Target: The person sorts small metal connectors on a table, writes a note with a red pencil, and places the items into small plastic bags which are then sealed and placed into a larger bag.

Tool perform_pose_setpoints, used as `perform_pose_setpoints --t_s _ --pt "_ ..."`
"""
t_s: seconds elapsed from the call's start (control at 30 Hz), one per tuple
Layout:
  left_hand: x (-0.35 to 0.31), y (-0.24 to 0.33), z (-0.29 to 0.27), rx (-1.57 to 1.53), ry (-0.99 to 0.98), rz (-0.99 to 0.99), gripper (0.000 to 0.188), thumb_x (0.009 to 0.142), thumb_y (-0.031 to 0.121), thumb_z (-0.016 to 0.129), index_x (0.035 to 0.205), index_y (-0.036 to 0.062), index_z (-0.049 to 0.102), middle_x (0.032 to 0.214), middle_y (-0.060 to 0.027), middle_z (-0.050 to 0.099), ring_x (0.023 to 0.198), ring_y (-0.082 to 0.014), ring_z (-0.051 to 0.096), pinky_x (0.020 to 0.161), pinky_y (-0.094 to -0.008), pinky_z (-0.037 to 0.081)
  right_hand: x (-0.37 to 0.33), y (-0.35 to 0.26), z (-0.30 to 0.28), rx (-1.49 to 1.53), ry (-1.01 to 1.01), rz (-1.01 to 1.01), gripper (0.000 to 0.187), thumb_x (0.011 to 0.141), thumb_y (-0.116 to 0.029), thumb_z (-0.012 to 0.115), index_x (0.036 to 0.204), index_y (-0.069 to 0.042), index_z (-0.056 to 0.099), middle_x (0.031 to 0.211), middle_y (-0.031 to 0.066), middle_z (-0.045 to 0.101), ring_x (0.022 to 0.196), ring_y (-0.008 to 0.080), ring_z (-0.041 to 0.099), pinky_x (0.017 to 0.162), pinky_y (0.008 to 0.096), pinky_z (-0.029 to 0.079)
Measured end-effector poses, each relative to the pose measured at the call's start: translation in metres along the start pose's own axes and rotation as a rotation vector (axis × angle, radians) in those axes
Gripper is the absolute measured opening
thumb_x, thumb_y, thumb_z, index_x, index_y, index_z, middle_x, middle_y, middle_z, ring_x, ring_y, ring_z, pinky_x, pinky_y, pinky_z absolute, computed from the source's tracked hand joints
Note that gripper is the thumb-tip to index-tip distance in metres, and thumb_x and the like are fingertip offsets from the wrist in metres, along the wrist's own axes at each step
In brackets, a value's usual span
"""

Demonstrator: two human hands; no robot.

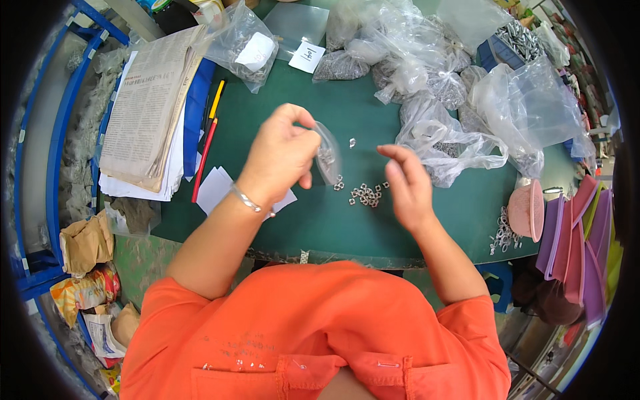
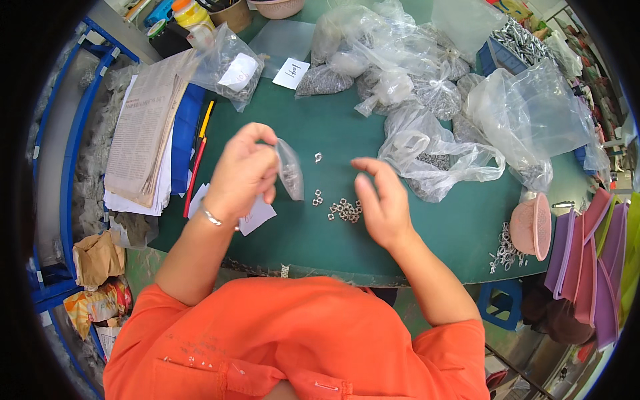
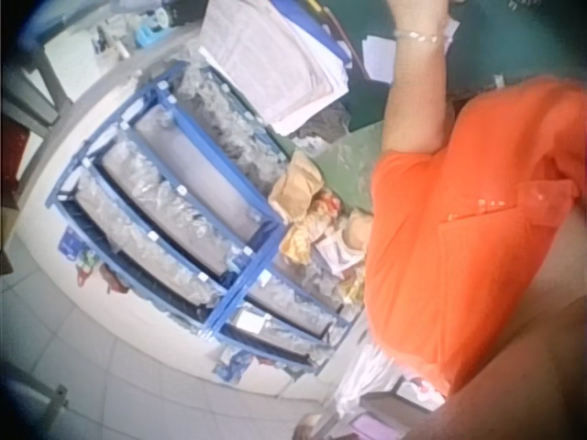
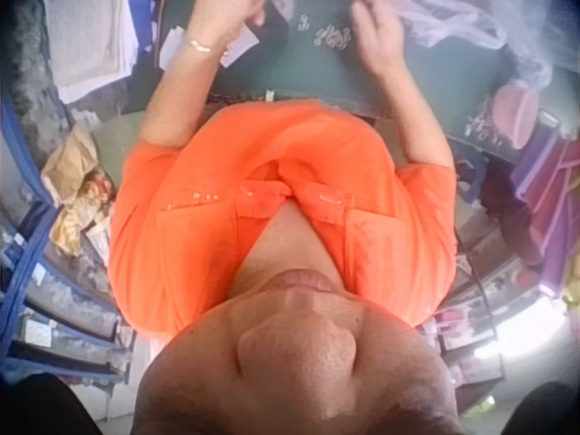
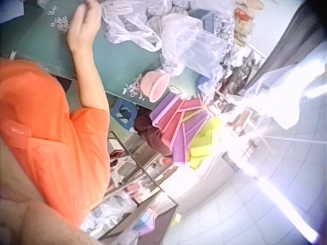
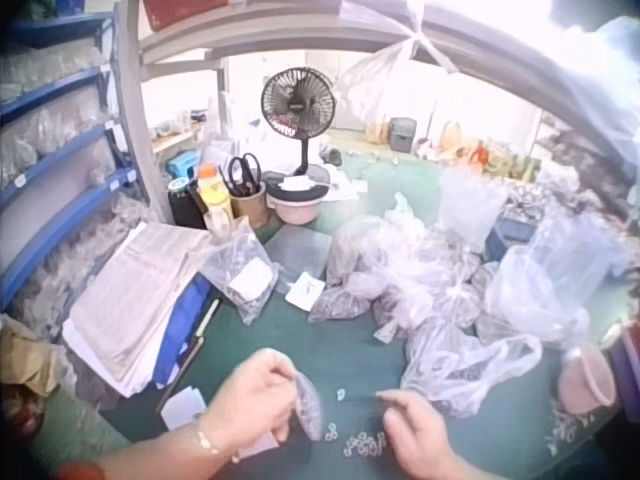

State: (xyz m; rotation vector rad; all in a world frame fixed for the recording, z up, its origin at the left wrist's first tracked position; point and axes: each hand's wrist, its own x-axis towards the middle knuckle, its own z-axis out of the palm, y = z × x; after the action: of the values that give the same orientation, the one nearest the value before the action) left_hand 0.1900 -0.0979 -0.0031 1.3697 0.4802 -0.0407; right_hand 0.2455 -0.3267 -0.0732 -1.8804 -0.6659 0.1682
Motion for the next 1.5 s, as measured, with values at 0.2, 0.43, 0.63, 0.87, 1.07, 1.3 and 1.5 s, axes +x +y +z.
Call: perform_pose_setpoints --t_s 0.2,0.43,0.63,0.87,1.07,1.3,1.5 --pt "0.005 0.008 -0.016 -0.094 -0.033 -0.040 0.019 0.081 0.000 0.051 0.100 -0.0011 0.046 0.062 -0.0001 0.048 0.043 -0.0067 0.038 0.037 -0.0282 0.041 -0.023 -0.009 0.028 -0.585 -0.342 -0.216 0.069 0.081 -0.033 0.074 0.137 -0.002 0.045 0.146 0.0279 0.034 0.136 0.0429 0.036 0.112 0.0518 0.032" --pt "0.010 0.007 -0.010 -0.126 -0.027 -0.053 0.022 0.081 0.001 0.052 0.102 -0.0004 0.046 0.062 -0.0006 0.047 0.043 -0.0070 0.038 0.038 -0.0275 0.041 0.015 0.016 0.044 -0.446 -0.388 -0.572 0.017 0.078 -0.012 0.072 0.089 -0.005 0.060 0.098 0.0097 0.058 0.094 0.0282 0.058 0.080 0.0380 0.050" --pt "0.009 -0.004 0.003 -0.015 -0.020 0.001 0.032 0.079 0.000 0.053 0.110 -0.0019 0.045 0.063 -0.0011 0.048 0.042 -0.0078 0.040 0.040 -0.0263 0.042 0.033 0.027 0.037 -0.546 -0.286 -0.750 0.015 0.073 -0.011 0.070 0.073 -0.009 0.055 0.067 0.0052 0.049 0.063 0.0249 0.056 0.053 0.0352 0.048" --pt "0.020 -0.023 0.013 0.406 -0.080 -0.060 0.022 0.091 0.017 0.064 0.100 -0.0008 0.056 0.069 -0.0056 0.064 0.050 -0.0089 0.055 0.045 -0.0236 0.046 0.048 0.044 0.031 -0.228 0.077 -0.197 0.018 0.077 -0.006 0.068 0.067 -0.007 0.053 0.062 0.0047 0.052 0.055 0.0151 0.054 0.049 0.0303 0.044" --pt "0.025 -0.028 0.038 0.408 -0.128 0.002 0.032 0.093 0.030 0.064 0.086 -0.0003 0.059 0.066 -0.0063 0.063 0.050 -0.0104 0.059 0.045 -0.0243 0.047 0.059 0.046 0.014 1.617 0.305 0.633 0.019 0.094 -0.020 0.059 0.080 -0.007 0.053 0.067 0.0039 0.054 0.054 0.0136 0.049 0.047 0.0260 0.039" --pt "0.052 -0.040 0.053 0.542 -0.182 -0.080 0.043 0.097 0.039 0.055 0.087 -0.0029 0.060 0.067 -0.0104 0.064 0.054 -0.0157 0.064 0.049 -0.0276 0.053 0.062 0.021 0.025 1.178 0.318 0.812 0.029 0.101 -0.027 0.049 0.086 -0.002 0.057 0.067 0.0045 0.054 0.052 0.0130 0.048 0.042 0.0257 0.032" --pt "0.051 -0.042 0.050 0.412 -0.216 -0.140 0.035 0.100 0.028 0.049 0.087 -0.0023 0.060 0.069 -0.0089 0.063 0.052 -0.0151 0.062 0.047 -0.0273 0.052 0.059 0.020 0.025 0.773 -0.032 0.717 0.039 0.092 -0.038 0.065 0.084 -0.001 0.063 0.059 -0.0009 0.048 0.046 0.0059 0.037 0.039 0.0223 0.025"
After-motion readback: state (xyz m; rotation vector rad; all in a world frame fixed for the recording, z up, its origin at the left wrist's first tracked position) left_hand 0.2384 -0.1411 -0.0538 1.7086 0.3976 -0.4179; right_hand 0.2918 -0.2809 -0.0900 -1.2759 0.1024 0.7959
